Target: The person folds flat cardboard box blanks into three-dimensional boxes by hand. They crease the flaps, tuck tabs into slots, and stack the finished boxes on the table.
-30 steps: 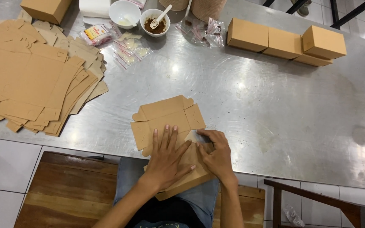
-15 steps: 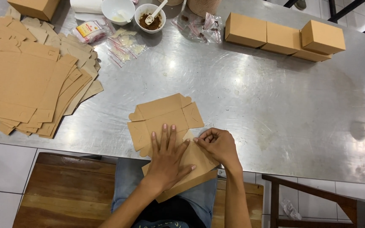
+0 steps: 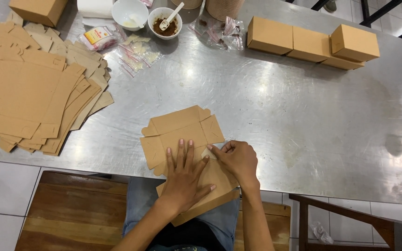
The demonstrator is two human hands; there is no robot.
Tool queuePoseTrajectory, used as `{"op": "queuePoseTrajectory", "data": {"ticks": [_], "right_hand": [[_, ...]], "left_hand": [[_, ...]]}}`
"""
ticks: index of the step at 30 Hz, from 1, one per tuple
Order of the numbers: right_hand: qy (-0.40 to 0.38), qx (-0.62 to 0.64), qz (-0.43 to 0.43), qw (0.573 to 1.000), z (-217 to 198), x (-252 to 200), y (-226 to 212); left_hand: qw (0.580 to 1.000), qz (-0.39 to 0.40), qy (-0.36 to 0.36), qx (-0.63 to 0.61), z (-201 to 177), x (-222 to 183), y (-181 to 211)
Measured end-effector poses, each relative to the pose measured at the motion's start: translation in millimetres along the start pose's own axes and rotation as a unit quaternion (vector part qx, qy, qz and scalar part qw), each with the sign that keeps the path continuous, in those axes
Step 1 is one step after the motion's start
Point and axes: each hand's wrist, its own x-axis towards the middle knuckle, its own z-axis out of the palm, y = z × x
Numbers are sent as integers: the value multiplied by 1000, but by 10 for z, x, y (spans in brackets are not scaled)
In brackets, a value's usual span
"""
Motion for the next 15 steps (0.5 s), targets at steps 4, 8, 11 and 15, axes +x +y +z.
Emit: {"op": "queuePoseTrajectory", "data": {"ticks": [4, 8, 11, 15], "right_hand": [[17, -12, 3, 1000, 47, -18, -2], [45, -24, -12, 999, 93, -17, 40], [52, -11, -23, 998, 123, 3, 133], [37, 24, -18, 999, 115, 2, 186]], "left_hand": [[1000, 6, -3, 12, 8, -25, 5], [1000, 11, 12, -11, 2, -1, -7], [999, 5, -21, -29, -13, 17, 2], [1000, 9, 17, -16, 109, -14, -28]]}}
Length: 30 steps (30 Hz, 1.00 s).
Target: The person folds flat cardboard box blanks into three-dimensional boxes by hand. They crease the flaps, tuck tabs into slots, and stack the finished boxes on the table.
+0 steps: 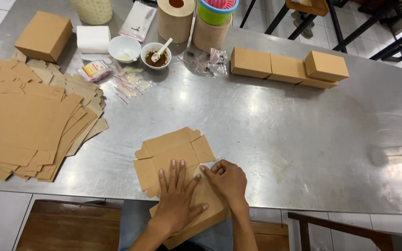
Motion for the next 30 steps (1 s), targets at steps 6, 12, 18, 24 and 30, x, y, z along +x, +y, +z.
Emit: {"op": "queuePoseTrajectory", "data": {"ticks": [6, 12, 18, 24, 30], "right_hand": [[-16, 35, -54, 998, 5, 36, 160], [-54, 74, -59, 994, -72, 31, 197], [-89, 85, -77, 989, -161, 69, 203], [-124, 99, -67, 985, -238, 79, 147], [-83, 25, -38, 995, -152, 81, 81]], "left_hand": [[999, 14, 37, 1, 26, -7, -19], [997, 24, 71, 22, 11, -7, -20], [998, 25, 52, -7, 51, -3, -32], [999, 20, 40, -13, 67, 1, -38], [997, 23, 62, 26, 120, -4, -45]]}}
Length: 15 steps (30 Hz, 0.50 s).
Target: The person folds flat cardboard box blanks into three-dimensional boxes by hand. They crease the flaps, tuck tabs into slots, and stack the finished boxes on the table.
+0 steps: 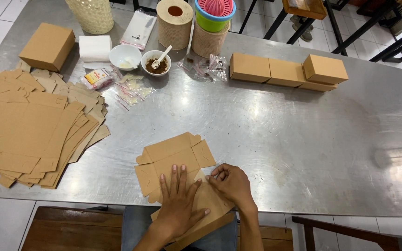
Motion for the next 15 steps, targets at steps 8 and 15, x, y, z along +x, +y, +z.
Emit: {"op": "queuePoseTrajectory", "data": {"ticks": [8, 15], "right_hand": [[39, -32, 25, 998, 76, 20, -90], [61, -52, 50, 996, 117, -36, -228]], "left_hand": [[999, -10, -32, -11, -22, -1, 16], [989, -35, -133, -58, -192, 70, 26]]}}
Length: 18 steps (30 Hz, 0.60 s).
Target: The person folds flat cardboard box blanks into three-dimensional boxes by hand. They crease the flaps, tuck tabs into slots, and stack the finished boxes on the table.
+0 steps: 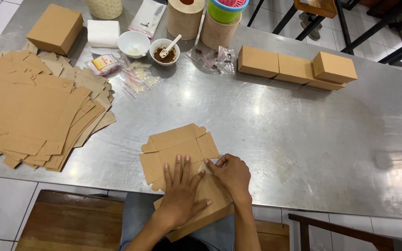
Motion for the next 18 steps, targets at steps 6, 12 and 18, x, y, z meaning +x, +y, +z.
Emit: {"op": "queuePoseTrajectory", "data": {"ticks": [6, 12, 18], "right_hand": [[-11, 11, -21, 1000, -8, 23, 99], [-37, 60, -57, 996, -31, 1, 223], [-63, 78, -52, 994, -82, -87, 201]], "left_hand": [[995, 22, 91, 39, 152, -42, -36], [995, 27, 96, 23, 75, -53, -32], [983, 14, -66, -172, -506, -64, 1]]}}
